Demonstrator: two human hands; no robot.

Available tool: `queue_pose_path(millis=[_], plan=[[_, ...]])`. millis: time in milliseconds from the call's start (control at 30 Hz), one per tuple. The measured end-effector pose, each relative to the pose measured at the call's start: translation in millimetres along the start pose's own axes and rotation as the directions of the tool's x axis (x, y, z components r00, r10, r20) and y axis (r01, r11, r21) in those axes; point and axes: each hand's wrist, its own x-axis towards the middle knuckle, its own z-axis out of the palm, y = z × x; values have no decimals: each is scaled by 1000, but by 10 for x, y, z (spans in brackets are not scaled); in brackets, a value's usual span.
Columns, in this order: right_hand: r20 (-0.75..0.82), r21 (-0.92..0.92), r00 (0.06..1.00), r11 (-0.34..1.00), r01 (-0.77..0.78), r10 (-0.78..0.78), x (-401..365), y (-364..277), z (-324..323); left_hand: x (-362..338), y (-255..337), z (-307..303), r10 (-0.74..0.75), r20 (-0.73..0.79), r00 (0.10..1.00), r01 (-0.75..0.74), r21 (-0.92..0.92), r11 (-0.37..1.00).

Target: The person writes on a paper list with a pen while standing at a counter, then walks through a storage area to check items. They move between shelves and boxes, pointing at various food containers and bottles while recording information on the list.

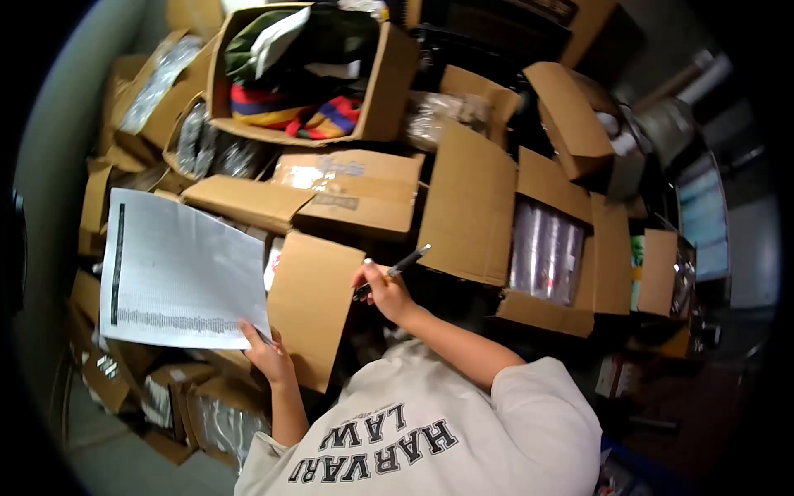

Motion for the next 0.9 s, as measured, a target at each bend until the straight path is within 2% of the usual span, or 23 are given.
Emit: queue_pose_path(millis=[67, 100, 167, 233, 267, 300, 367, 433, 467, 500, 567, 600, 633, 700, 767, 833, 900], plan=[[-153, 75, 987, 997, -31, 42, -18, 204, -355, 121, -141, 85, -87, 101, 991, 86, 24, 996], [-223, 126, 966, 987, -102, 128, -36, 203, -482, 168, -205, 89, -123, 133, 983, 118, 43, 992], [-322, 110, 928, 981, -162, 190, -20, 478, -748, 287, -332, 150, -87, -15, 996, 87, 70, 994], [-300, -41, 944, 987, -155, 136, 19, 875, -986, 443, -424, 155, 61, -131, 990, -54, 60, 997], [-290, -117, 951, 982, -148, 109, 16, 1101, -1111, 442, -359, 220, 83, -171, 982, -71, 73, 995], [-244, -276, 957, 935, -222, 156, 26, 1322, -1236, 474, -355, 221, 108, -175, 979, -91, 104, 990], [-50, -246, 917, 885, -396, 396, 10, 1547, -1401, 531, -341, 219, 93, -193, 977, -69, 127, 989], [80, -271, 748, 736, -620, 659, -30, 1345, -1457, 684, -471, 145, 128, -206, 970, -86, 203, 975], [105, -199, 717, 721, -663, 689, -80, 1200, -1435, 729, -513, 109, 158, -174, 972, -116, 230, 966], [123, -224, 730, 735, -640, 672, -122, 1258, -1484, 732, -523, 82, 186, -141, 972, -146, 258, 955], [112, -335, 819, 797, -503, 563, -158, 1349, -1602, 657, -471, 77, 92, -97, 991, -70, 211, 975], [98, -335, 832, 806, -488, 545, -153, 1455, -1692, 731, -549, -40, 150, -87, 985, -130, 203, 970], [73, -267, 818, 802, -535, 570, -138, 1558, -1780, 805, -636, -135, 211, -76, 975, -193, 194, 962], [34, -126, 785, 782, -610, 618, -90, 1576, -1902, 524, -491, 93, 172, -75, 982, -164, 104, 981], [2, -8, 642, 642, -767, 767, -47, 1531, -2066, 598, -558, 75, 224, -68, 972, -227, -31, 973], [150, 201, 598, 567, -798, 788, -59, 1703, -2228, 554, -586, 87, 216, -75, 974, -218, -28, 976], [139, 160, 607, 587, -794, 783, -150, 1675, -2322, 694, -681, -53, 242, -68, 968, -243, -11, 970]])
